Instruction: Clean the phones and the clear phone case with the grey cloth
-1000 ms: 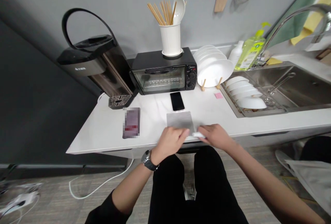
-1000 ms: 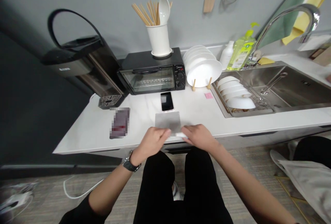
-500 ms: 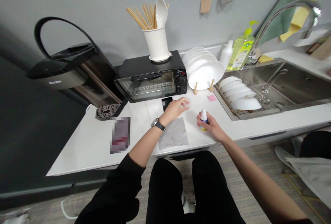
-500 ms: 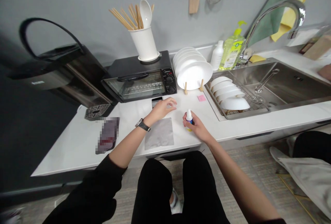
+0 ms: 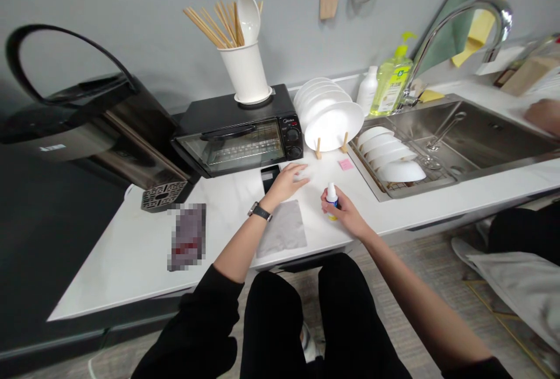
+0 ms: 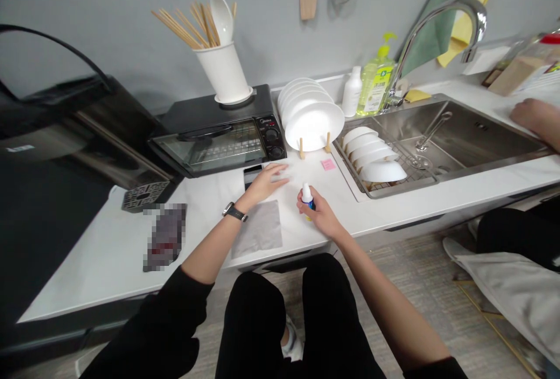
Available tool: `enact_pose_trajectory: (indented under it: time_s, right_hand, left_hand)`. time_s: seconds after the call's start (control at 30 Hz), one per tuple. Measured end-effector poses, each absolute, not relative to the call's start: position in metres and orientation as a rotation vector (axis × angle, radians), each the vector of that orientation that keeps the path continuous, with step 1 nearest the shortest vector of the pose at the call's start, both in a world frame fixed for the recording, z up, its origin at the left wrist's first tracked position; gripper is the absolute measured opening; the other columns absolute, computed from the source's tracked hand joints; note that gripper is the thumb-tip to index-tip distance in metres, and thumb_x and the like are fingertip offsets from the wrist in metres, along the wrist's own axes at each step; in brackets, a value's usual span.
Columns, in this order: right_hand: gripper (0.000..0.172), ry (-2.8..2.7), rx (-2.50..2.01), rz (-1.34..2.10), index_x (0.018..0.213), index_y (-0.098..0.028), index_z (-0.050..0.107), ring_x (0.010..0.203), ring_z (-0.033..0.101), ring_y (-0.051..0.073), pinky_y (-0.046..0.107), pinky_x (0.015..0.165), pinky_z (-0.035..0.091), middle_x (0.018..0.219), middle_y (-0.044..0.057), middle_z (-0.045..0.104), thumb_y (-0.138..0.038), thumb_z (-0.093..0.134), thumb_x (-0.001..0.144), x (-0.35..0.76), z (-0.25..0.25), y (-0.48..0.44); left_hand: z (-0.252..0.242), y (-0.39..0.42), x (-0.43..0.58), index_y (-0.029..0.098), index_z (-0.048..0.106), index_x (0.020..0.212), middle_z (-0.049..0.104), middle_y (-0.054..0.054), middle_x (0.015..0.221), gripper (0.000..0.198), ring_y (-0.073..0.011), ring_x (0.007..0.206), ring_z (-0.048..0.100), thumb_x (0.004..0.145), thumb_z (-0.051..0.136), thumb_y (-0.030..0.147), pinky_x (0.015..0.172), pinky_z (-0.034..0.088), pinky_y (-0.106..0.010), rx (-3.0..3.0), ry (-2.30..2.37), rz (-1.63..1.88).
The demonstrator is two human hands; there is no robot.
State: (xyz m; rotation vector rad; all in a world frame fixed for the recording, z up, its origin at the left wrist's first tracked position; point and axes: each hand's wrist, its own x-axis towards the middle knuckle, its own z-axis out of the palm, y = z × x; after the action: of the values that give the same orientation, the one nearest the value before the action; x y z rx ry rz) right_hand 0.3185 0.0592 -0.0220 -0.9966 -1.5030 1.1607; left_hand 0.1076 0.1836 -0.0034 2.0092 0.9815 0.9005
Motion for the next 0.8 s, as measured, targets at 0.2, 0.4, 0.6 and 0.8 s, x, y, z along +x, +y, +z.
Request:
enact_pose_trajectory:
  time_s: [0.2,0.4,0.6,0.8]
  right_hand:
    - [0.026,-1.475,-0.990,1.183,0.103,-0.023,0.053,0.077,0.055,0.016,0.032,0.077,0.044,0.088,-0.002,0.054,-0.044,0.066,0.094,0.319,-0.025,0.060]
    - [0.023,-1.544,-1.016,1.125,0.104,-0.024,0.054,0.076,0.056,0.016,0.033,0.078,0.046,0.086,-0.002,0.055,-0.044,0.063,0.096,0.316,-0.025,0.054]
    - [0.025,-1.630,-1.090,1.035,0.107,-0.024,0.053,0.071,0.058,0.015,0.033,0.076,0.048,0.088,-0.002,0.057,-0.045,0.061,0.097,0.311,-0.022,0.047]
    - [0.059,-1.578,-1.062,1.118,0.151,-0.033,0.036,0.060,0.049,0.012,0.030,0.060,0.046,0.094,-0.003,0.055,-0.044,0.060,0.098,0.288,-0.017,0.029]
  left_hand:
    - [0.015,0.104,0.051,0.021,0.067,0.135,0.066,-0.003,0.102,0.052,-0.0114,0.091,0.063,0.085,0.077,0.026,0.093,0.050,-0.027,1.086,0.793,1.051]
    - [0.010,0.040,0.008,0.017,0.068,0.131,0.066,-0.002,0.090,0.050,-0.0098,0.084,0.064,0.082,0.075,0.017,0.089,0.052,-0.025,0.745,0.719,1.121]
    - [0.007,0.020,-0.014,0.018,0.068,0.127,0.066,-0.003,0.090,0.047,-0.0112,0.082,0.064,0.081,0.074,0.020,0.088,0.054,-0.029,0.707,0.709,1.150]
    - [-0.002,0.017,-0.029,0.017,0.065,0.129,0.063,-0.003,0.089,0.044,-0.0140,0.083,0.063,0.087,0.070,0.029,0.090,0.053,-0.033,0.893,0.796,1.210]
